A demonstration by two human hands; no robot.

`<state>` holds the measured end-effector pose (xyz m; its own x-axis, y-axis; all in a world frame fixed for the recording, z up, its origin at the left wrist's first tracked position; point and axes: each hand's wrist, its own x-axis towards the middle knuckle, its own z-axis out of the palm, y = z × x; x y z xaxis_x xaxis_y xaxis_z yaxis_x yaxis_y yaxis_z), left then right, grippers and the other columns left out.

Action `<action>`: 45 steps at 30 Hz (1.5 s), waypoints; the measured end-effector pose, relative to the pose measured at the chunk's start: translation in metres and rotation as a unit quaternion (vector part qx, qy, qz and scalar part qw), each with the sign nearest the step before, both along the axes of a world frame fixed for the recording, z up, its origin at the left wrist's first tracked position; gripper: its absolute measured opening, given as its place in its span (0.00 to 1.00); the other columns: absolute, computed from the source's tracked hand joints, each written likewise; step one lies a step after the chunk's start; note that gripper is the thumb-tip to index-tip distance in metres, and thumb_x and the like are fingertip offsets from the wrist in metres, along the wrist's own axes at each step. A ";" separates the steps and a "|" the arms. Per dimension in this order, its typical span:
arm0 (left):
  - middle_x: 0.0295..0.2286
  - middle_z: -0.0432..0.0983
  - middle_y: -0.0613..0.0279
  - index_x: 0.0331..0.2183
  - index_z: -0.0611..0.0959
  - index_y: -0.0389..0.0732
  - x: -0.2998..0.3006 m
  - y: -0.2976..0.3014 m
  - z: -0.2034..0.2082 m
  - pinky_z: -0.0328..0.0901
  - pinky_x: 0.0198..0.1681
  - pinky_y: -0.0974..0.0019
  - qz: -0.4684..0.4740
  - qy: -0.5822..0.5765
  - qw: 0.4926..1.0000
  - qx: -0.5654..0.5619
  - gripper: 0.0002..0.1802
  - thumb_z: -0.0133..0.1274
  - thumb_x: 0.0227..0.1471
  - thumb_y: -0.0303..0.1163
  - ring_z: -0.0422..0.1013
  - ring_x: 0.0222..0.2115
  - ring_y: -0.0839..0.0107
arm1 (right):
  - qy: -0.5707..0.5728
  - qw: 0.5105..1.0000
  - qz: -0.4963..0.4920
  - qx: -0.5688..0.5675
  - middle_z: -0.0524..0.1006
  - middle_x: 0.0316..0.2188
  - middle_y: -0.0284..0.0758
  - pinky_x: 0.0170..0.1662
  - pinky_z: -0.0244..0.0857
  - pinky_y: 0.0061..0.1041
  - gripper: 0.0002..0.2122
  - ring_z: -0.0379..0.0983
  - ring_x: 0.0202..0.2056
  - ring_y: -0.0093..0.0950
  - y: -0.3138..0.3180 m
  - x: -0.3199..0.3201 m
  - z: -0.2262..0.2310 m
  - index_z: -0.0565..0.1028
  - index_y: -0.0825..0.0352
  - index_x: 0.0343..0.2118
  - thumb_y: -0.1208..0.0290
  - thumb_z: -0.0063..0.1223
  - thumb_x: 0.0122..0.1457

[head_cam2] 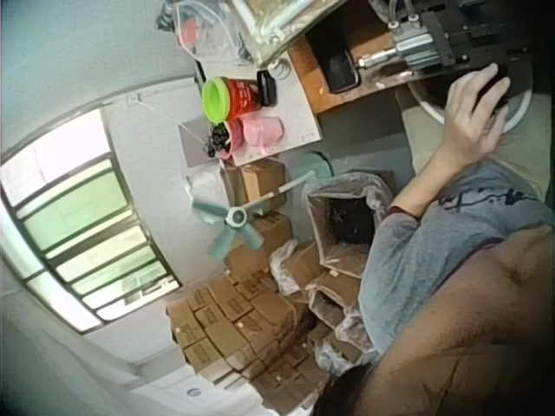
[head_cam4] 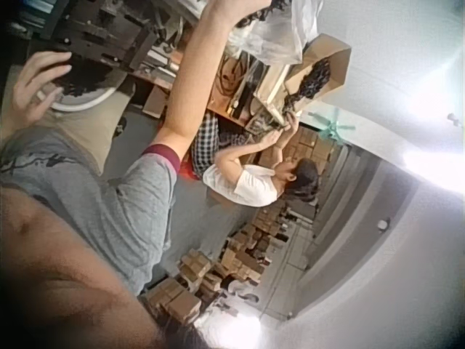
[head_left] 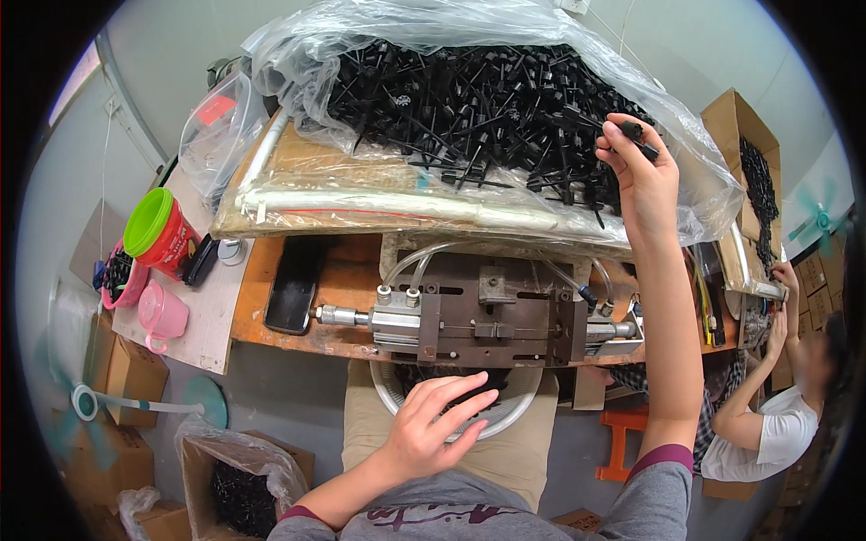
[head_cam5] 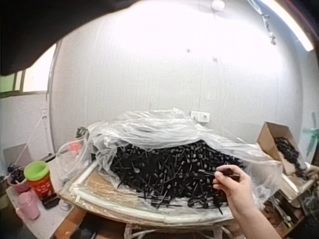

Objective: Assembling small black plastic components using a mechanical press on a workshop workbench.

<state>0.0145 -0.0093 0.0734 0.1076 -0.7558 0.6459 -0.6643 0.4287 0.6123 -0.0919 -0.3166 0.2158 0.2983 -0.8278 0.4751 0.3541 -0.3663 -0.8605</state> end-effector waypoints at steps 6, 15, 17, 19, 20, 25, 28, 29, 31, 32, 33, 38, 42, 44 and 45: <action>0.49 0.73 0.42 0.51 0.74 0.31 0.013 -0.008 0.028 0.67 0.51 0.57 0.061 0.038 0.996 -0.056 0.33 0.66 0.41 0.24 0.71 0.47 0.52 | 0.086 0.988 0.123 0.025 0.78 0.30 0.35 0.35 0.71 0.22 0.07 0.75 0.28 0.22 0.069 -0.008 -0.012 0.77 0.73 0.37 0.79 0.60 0.56; 0.41 0.79 0.56 0.46 0.81 0.34 0.007 -0.019 0.038 0.71 0.37 0.65 0.119 -0.175 0.977 0.030 0.24 0.60 0.43 0.25 0.76 0.34 0.65 | 0.154 0.951 0.222 0.148 0.74 0.36 0.36 0.32 0.77 0.19 0.07 0.78 0.31 0.23 0.171 -0.035 -0.088 0.79 0.75 0.35 0.86 0.60 0.53; 0.38 0.79 0.56 0.46 0.81 0.33 0.003 -0.020 0.033 0.71 0.34 0.67 0.119 -0.184 0.974 0.056 0.24 0.62 0.42 0.22 0.76 0.33 0.65 | 0.158 0.951 0.198 0.175 0.73 0.36 0.37 0.32 0.78 0.19 0.07 0.78 0.31 0.23 0.175 -0.037 -0.092 0.79 0.75 0.36 0.86 0.60 0.53; 0.35 0.78 0.57 0.47 0.81 0.32 -0.001 -0.021 0.029 0.71 0.32 0.67 0.125 -0.200 0.970 0.063 0.25 0.62 0.42 0.22 0.76 0.32 0.66 | 0.154 0.953 0.182 0.186 0.73 0.36 0.37 0.30 0.77 0.17 0.07 0.78 0.29 0.22 0.178 -0.038 -0.097 0.78 0.75 0.36 0.85 0.60 0.54; 0.35 0.78 0.58 0.47 0.80 0.32 -0.002 -0.021 0.028 0.71 0.32 0.67 0.119 -0.200 0.970 0.066 0.25 0.62 0.42 0.22 0.75 0.31 0.66 | 0.154 0.954 0.176 0.189 0.73 0.36 0.37 0.29 0.77 0.17 0.07 0.77 0.28 0.22 0.178 -0.040 -0.098 0.78 0.75 0.36 0.85 0.60 0.54; 0.33 0.78 0.58 0.50 0.79 0.32 -0.004 -0.020 0.021 0.70 0.30 0.67 0.093 -0.143 0.983 0.068 0.29 0.62 0.42 0.22 0.74 0.30 0.66 | 0.120 0.956 0.172 0.204 0.73 0.36 0.37 0.27 0.75 0.16 0.06 0.77 0.28 0.21 0.180 -0.042 -0.105 0.78 0.75 0.36 0.85 0.59 0.55; 0.33 0.77 0.58 0.51 0.79 0.33 -0.003 -0.021 0.022 0.69 0.30 0.67 0.093 -0.140 0.981 0.098 0.30 0.63 0.41 0.23 0.74 0.29 0.66 | 0.120 0.954 0.179 0.208 0.74 0.36 0.36 0.27 0.74 0.16 0.05 0.77 0.28 0.20 0.182 -0.041 -0.106 0.77 0.75 0.35 0.84 0.60 0.55; 0.32 0.77 0.59 0.51 0.78 0.34 -0.003 -0.021 0.021 0.69 0.30 0.66 0.091 -0.138 0.981 0.098 0.31 0.63 0.40 0.22 0.73 0.29 0.66 | 0.132 0.954 0.173 0.204 0.74 0.35 0.36 0.27 0.74 0.15 0.05 0.77 0.28 0.20 0.183 -0.040 -0.105 0.77 0.74 0.35 0.84 0.60 0.55; 0.31 0.76 0.59 0.52 0.78 0.34 -0.003 -0.022 0.016 0.68 0.29 0.66 0.088 -0.132 0.982 0.099 0.33 0.62 0.40 0.21 0.72 0.29 0.66 | 0.156 0.954 0.163 0.198 0.74 0.35 0.35 0.27 0.73 0.15 0.05 0.76 0.27 0.19 0.185 -0.040 -0.103 0.77 0.74 0.35 0.84 0.60 0.56; 0.30 0.74 0.60 0.53 0.77 0.34 -0.003 -0.021 0.016 0.68 0.30 0.66 0.079 -0.129 0.982 0.110 0.33 0.61 0.41 0.21 0.71 0.29 0.67 | 0.158 0.954 0.160 0.200 0.74 0.35 0.34 0.26 0.71 0.14 0.05 0.75 0.27 0.18 0.185 -0.041 -0.103 0.77 0.74 0.36 0.84 0.60 0.56; 0.29 0.72 0.61 0.54 0.76 0.33 -0.004 -0.020 0.018 0.68 0.31 0.67 0.071 -0.127 0.982 0.120 0.33 0.60 0.42 0.21 0.70 0.30 0.68 | 0.160 0.953 0.157 0.203 0.74 0.35 0.34 0.25 0.70 0.14 0.05 0.75 0.26 0.17 0.184 -0.042 -0.102 0.77 0.74 0.36 0.83 0.60 0.56; 0.29 0.70 0.57 0.58 0.70 0.32 -0.006 -0.015 0.018 0.67 0.32 0.62 0.041 -0.092 0.982 0.162 0.40 0.56 0.39 0.16 0.68 0.32 0.61 | 0.162 0.960 0.131 0.187 0.74 0.34 0.33 0.23 0.64 0.13 0.05 0.72 0.24 0.15 0.180 -0.045 -0.099 0.78 0.73 0.36 0.83 0.59 0.57; 0.29 0.70 0.57 0.60 0.67 0.32 -0.004 -0.010 0.017 0.67 0.32 0.64 0.012 -0.047 0.976 0.211 0.37 0.53 0.45 0.16 0.68 0.33 0.63 | 0.124 0.973 0.096 0.172 0.74 0.33 0.33 0.24 0.68 0.16 0.05 0.74 0.24 0.18 0.176 -0.049 -0.099 0.77 0.74 0.37 0.83 0.57 0.58; 0.30 0.71 0.58 0.59 0.67 0.33 -0.003 -0.008 0.015 0.68 0.32 0.65 -0.040 0.088 0.956 0.277 0.31 0.50 0.53 0.18 0.69 0.35 0.66 | 0.077 0.984 0.035 0.158 0.74 0.32 0.33 0.25 0.70 0.17 0.04 0.75 0.25 0.19 0.176 -0.049 -0.094 0.77 0.74 0.37 0.83 0.56 0.58; 0.31 0.72 0.59 0.58 0.68 0.33 -0.003 -0.006 0.012 0.68 0.33 0.66 -0.078 0.202 0.922 0.322 0.26 0.48 0.57 0.21 0.70 0.36 0.68 | 0.071 0.989 -0.008 0.127 0.75 0.32 0.35 0.28 0.73 0.21 0.06 0.76 0.28 0.23 0.177 -0.049 -0.093 0.77 0.73 0.36 0.85 0.57 0.56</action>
<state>0.0114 -0.0156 0.0857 0.0988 -0.9950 -0.0118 -0.2882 -0.0400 0.9567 -0.1410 -0.1400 0.1231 0.3337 -0.9202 0.2046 0.2186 -0.1356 -0.9663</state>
